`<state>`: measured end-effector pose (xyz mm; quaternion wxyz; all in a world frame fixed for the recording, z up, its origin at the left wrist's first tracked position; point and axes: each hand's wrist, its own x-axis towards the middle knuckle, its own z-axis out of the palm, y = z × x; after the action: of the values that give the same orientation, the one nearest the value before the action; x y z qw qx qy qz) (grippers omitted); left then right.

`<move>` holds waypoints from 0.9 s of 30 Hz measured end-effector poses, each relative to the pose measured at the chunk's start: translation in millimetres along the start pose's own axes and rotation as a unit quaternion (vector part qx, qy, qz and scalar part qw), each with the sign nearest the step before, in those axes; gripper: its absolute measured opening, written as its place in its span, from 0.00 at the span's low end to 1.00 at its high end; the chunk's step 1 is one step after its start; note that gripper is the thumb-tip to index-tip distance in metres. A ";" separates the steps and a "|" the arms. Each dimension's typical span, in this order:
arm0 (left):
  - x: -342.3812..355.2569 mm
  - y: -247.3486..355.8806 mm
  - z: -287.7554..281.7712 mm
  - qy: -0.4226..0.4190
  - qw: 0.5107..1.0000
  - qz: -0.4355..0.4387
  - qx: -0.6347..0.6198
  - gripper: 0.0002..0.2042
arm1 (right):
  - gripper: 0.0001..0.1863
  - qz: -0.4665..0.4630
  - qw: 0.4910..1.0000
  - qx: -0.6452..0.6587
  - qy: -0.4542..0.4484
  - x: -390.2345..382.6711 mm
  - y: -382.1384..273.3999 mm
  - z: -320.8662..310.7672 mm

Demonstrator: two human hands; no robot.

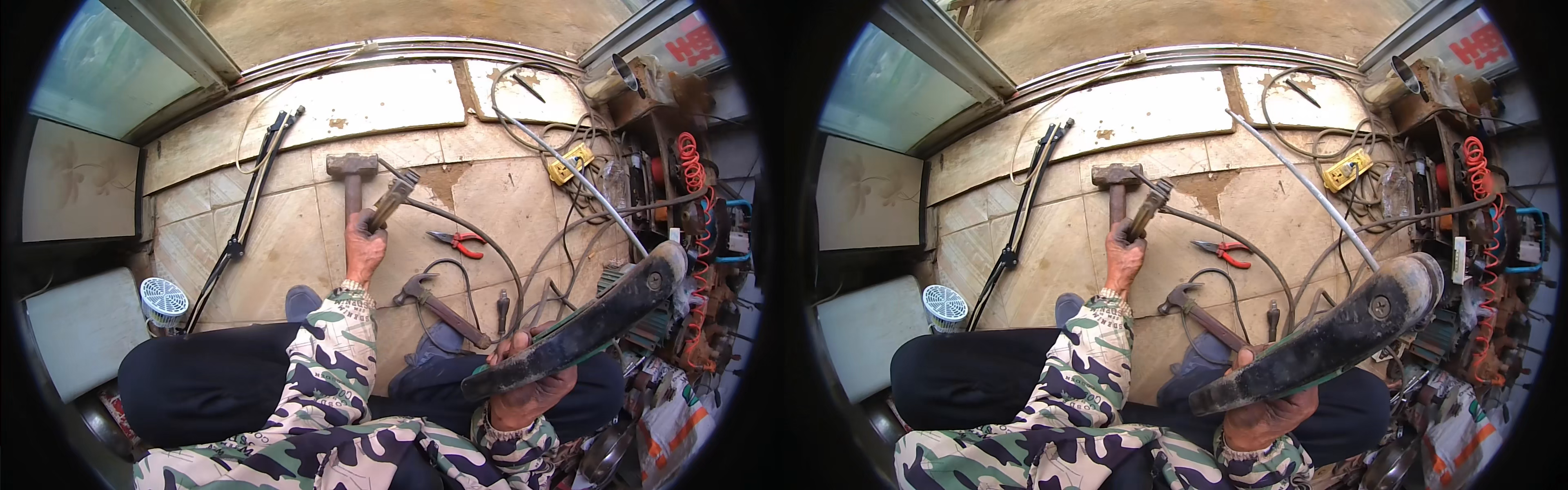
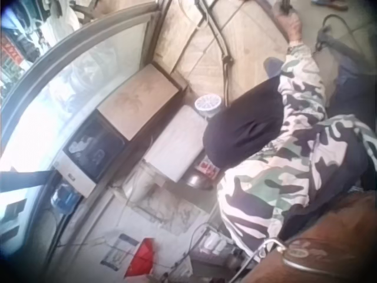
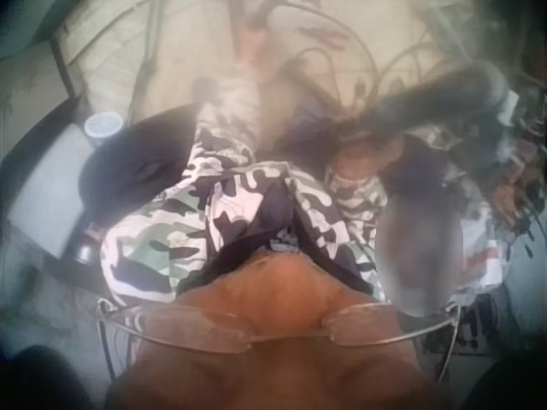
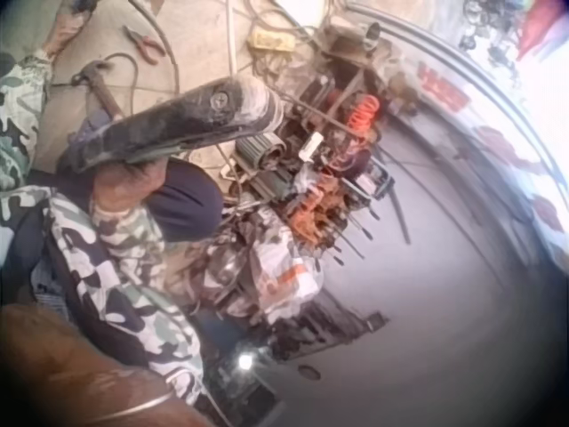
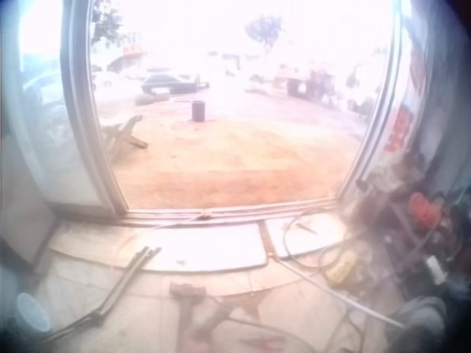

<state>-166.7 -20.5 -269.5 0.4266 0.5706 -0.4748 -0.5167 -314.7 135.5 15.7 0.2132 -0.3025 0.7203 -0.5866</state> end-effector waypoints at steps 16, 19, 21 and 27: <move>69.2 -37.7 -59.9 0.019 0.971 0.177 0.160 0.11 | 0.11 0.069 0.997 0.034 -0.031 0.2 -6.5 13.9; 62.8 -35.9 -58.6 0.003 0.992 0.105 0.066 0.07 | 0.11 0.038 0.998 0.022 -0.040 3.5 3.9 13.0; 58.2 -19.4 -57.9 -0.009 0.993 0.089 0.082 0.06 | 0.11 0.030 0.998 0.007 -0.055 4.8 11.5 12.4; 59.4 8.9 -58.2 -0.019 0.987 0.091 0.127 0.09 | 0.12 0.014 0.997 -0.013 -0.071 3.3 20.6 16.8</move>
<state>-108.8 -80.7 -265.9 0.3867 0.5644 -0.5950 -0.4219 -309.8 123.9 -7.9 0.2675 -0.3360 0.7154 -0.5511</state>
